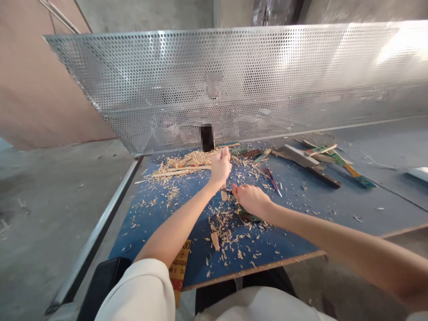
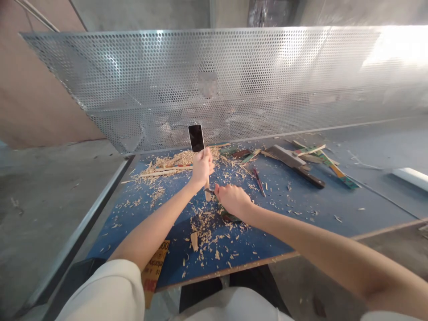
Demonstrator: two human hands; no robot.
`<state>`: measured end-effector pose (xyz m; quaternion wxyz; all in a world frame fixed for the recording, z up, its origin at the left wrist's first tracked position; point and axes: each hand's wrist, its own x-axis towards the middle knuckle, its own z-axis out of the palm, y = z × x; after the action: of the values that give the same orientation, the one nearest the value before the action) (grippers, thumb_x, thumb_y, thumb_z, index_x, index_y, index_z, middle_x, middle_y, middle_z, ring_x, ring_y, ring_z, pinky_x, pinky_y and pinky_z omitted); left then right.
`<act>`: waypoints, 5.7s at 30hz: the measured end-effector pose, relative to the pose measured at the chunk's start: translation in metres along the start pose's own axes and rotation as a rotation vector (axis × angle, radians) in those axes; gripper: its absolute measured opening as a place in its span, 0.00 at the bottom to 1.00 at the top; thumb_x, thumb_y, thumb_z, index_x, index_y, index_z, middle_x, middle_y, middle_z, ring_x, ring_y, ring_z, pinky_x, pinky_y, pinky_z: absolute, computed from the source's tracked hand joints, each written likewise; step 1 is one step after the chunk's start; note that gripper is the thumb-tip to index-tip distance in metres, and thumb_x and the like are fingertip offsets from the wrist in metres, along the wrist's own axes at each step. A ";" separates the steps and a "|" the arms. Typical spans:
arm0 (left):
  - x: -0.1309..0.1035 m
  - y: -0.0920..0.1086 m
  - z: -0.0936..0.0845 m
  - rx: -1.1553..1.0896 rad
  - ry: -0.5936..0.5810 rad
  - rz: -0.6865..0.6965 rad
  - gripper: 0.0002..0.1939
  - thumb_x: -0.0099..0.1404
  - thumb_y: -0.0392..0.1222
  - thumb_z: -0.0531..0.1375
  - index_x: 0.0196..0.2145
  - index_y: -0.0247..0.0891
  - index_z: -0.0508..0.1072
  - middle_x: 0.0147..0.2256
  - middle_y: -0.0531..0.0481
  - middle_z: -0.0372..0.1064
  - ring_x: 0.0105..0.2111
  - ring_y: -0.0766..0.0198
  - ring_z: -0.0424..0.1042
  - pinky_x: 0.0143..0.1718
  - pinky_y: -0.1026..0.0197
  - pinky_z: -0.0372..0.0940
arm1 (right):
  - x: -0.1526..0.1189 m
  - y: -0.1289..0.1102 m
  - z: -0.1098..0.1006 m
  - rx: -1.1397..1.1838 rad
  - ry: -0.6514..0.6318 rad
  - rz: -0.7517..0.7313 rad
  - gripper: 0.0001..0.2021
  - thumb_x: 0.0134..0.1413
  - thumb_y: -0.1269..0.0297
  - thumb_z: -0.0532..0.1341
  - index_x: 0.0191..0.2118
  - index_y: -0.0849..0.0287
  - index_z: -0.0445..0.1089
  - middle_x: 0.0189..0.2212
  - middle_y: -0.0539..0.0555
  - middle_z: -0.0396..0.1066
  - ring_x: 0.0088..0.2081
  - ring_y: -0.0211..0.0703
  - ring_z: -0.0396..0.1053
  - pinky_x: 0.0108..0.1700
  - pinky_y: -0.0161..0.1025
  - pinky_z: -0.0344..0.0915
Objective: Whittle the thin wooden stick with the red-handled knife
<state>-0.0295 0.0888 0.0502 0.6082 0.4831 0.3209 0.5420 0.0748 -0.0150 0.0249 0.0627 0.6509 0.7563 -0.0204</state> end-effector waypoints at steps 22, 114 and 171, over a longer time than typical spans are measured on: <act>-0.017 -0.003 0.015 0.295 -0.311 0.218 0.26 0.73 0.62 0.53 0.25 0.41 0.58 0.20 0.58 0.50 0.17 0.72 0.51 0.18 0.64 0.48 | -0.003 0.013 -0.012 -0.082 -0.029 -0.194 0.28 0.76 0.50 0.43 0.47 0.63 0.75 0.36 0.64 0.77 0.37 0.52 0.79 0.37 0.44 0.70; 0.010 0.018 -0.003 0.011 -0.505 -0.118 0.18 0.71 0.47 0.59 0.27 0.34 0.75 0.17 0.58 0.44 0.17 0.72 0.48 0.21 0.63 0.45 | -0.010 0.043 -0.032 0.085 0.201 -0.062 0.26 0.73 0.50 0.43 0.45 0.57 0.76 0.32 0.59 0.77 0.29 0.46 0.71 0.33 0.42 0.57; 0.047 -0.020 -0.048 0.191 -0.203 0.055 0.21 0.67 0.57 0.63 0.27 0.37 0.73 0.23 0.52 0.61 0.23 0.69 0.58 0.28 0.62 0.57 | 0.011 0.070 0.000 0.148 0.295 -0.253 0.20 0.74 0.49 0.46 0.41 0.55 0.69 0.29 0.54 0.77 0.30 0.46 0.74 0.30 0.38 0.50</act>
<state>-0.0568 0.1473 0.0226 0.5734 0.5998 0.2945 0.4740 0.1423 0.0061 0.0267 -0.0997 0.5497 0.8293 0.0117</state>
